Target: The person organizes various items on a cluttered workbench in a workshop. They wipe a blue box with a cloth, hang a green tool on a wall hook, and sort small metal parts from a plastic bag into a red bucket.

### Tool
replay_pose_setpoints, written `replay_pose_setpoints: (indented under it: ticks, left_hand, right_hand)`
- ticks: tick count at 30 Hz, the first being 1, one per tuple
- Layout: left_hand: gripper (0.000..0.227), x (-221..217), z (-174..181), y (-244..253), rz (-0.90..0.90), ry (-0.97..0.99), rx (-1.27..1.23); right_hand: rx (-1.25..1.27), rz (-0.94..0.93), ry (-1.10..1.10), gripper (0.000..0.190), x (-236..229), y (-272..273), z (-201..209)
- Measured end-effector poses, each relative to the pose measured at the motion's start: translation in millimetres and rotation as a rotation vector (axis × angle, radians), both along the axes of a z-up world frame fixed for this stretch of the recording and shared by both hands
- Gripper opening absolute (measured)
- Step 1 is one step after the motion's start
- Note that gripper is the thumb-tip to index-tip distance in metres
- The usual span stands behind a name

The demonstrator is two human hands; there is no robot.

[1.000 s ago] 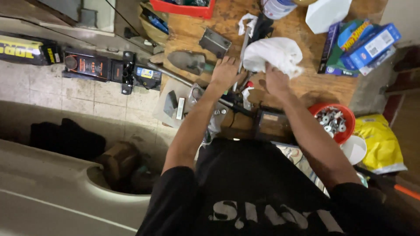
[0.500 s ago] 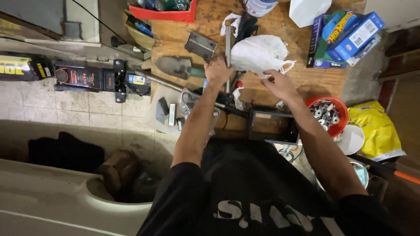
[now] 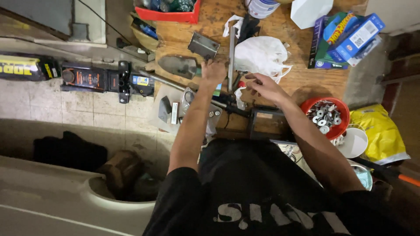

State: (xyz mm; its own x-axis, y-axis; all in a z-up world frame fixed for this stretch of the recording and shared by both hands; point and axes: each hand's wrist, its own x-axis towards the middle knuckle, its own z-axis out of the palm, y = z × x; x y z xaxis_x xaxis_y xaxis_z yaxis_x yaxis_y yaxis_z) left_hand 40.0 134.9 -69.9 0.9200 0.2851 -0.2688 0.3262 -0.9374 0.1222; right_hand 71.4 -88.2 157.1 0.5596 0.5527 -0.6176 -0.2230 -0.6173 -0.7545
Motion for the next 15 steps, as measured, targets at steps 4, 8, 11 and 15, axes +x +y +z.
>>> replay_pose_setpoints:
  ticks: [4, 8, 11, 15]
  left_hand:
    - [0.029, -21, 13, 21, -0.05, 0.004, 0.023]
    - [0.028, -20, 45, 56, -0.188, -0.028, 0.097]
    - [0.031, -30, 59, 68, -0.295, -0.015, 0.128]
    - [0.048, -36, 188, 75, -0.352, -0.054, 0.038]
  right_hand:
    - [0.055, 0.001, -0.015, 0.059, -2, -13, -9]
    - [0.111, -0.048, -0.046, 0.05, 10, -16, 3]
    - [0.15, -0.12, -0.021, 0.049, 1, -24, 26]
    - [0.237, -0.197, -0.019, 0.048, -5, -34, 35]
